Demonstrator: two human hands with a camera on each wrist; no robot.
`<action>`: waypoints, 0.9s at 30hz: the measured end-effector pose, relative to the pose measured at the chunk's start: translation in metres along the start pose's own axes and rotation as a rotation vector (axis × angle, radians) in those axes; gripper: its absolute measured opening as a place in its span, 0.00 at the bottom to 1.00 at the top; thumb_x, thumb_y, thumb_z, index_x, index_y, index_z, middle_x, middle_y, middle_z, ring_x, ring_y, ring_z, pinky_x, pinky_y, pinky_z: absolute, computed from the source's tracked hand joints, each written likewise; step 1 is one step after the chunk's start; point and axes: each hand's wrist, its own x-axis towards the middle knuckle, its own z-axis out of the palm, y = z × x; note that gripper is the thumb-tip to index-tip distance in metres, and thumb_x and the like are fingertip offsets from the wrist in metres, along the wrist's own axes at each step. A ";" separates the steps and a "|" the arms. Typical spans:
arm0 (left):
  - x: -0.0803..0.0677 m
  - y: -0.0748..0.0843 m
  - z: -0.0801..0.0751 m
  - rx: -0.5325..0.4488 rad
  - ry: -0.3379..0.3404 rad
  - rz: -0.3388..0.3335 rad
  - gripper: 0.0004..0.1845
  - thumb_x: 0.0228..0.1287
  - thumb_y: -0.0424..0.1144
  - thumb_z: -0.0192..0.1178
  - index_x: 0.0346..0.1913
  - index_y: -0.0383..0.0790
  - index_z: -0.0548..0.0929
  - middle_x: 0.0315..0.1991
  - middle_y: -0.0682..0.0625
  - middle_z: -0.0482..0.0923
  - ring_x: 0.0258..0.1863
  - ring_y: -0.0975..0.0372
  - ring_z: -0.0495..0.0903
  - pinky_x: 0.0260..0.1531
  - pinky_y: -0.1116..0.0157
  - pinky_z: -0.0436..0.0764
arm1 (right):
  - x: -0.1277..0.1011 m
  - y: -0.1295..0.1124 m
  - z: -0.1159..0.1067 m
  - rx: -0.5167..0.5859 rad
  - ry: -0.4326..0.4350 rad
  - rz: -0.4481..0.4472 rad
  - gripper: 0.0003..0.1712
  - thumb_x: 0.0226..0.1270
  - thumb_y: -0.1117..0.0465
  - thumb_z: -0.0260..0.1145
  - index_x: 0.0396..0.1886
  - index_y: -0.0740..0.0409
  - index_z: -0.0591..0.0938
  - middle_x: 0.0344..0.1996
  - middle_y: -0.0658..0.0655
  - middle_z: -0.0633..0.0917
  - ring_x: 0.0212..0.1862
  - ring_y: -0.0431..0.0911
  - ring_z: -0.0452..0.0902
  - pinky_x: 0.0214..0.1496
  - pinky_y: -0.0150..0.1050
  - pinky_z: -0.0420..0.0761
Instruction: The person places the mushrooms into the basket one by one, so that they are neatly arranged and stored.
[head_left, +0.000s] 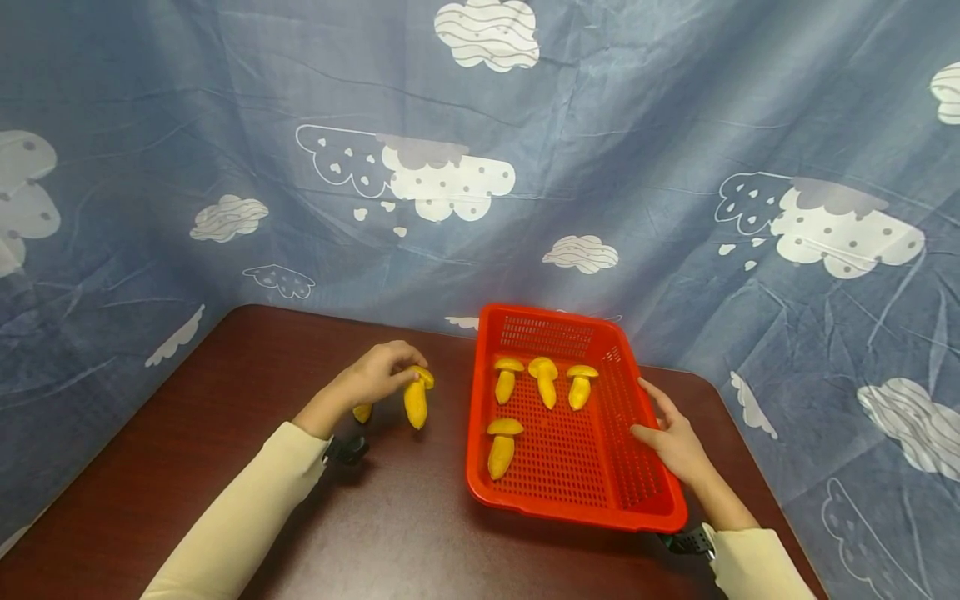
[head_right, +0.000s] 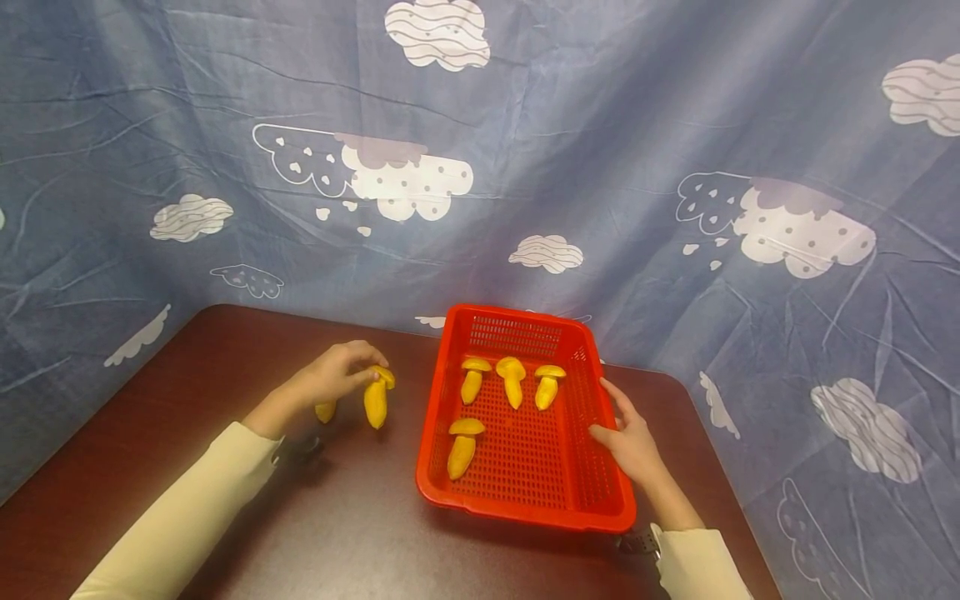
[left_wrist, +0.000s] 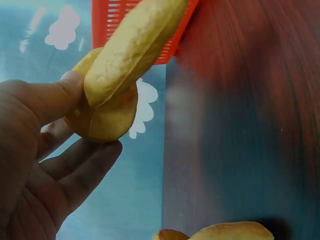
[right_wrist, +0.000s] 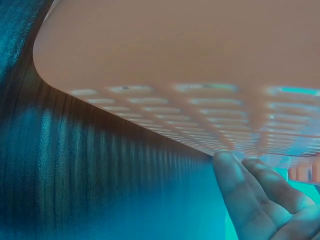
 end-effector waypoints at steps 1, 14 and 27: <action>0.000 0.001 0.000 -0.002 0.005 0.001 0.08 0.62 0.32 0.63 0.44 0.39 0.83 0.42 0.48 0.82 0.43 0.58 0.80 0.44 0.61 0.81 | 0.000 0.000 0.000 0.004 0.000 0.003 0.45 0.67 0.68 0.59 0.78 0.48 0.47 0.49 0.78 0.78 0.32 0.45 0.85 0.32 0.45 0.85; 0.010 0.016 -0.009 0.004 0.050 0.032 0.08 0.61 0.34 0.65 0.43 0.38 0.84 0.40 0.48 0.83 0.42 0.57 0.82 0.44 0.60 0.81 | 0.000 0.000 0.001 0.000 0.009 0.007 0.46 0.67 0.69 0.59 0.78 0.49 0.47 0.50 0.78 0.77 0.33 0.44 0.85 0.32 0.44 0.85; 0.027 0.039 -0.015 -0.019 0.114 0.079 0.07 0.62 0.34 0.64 0.43 0.38 0.83 0.41 0.47 0.83 0.44 0.57 0.80 0.48 0.59 0.79 | 0.001 0.001 0.001 -0.004 0.003 -0.002 0.45 0.68 0.68 0.58 0.78 0.49 0.46 0.50 0.79 0.77 0.32 0.46 0.85 0.32 0.45 0.85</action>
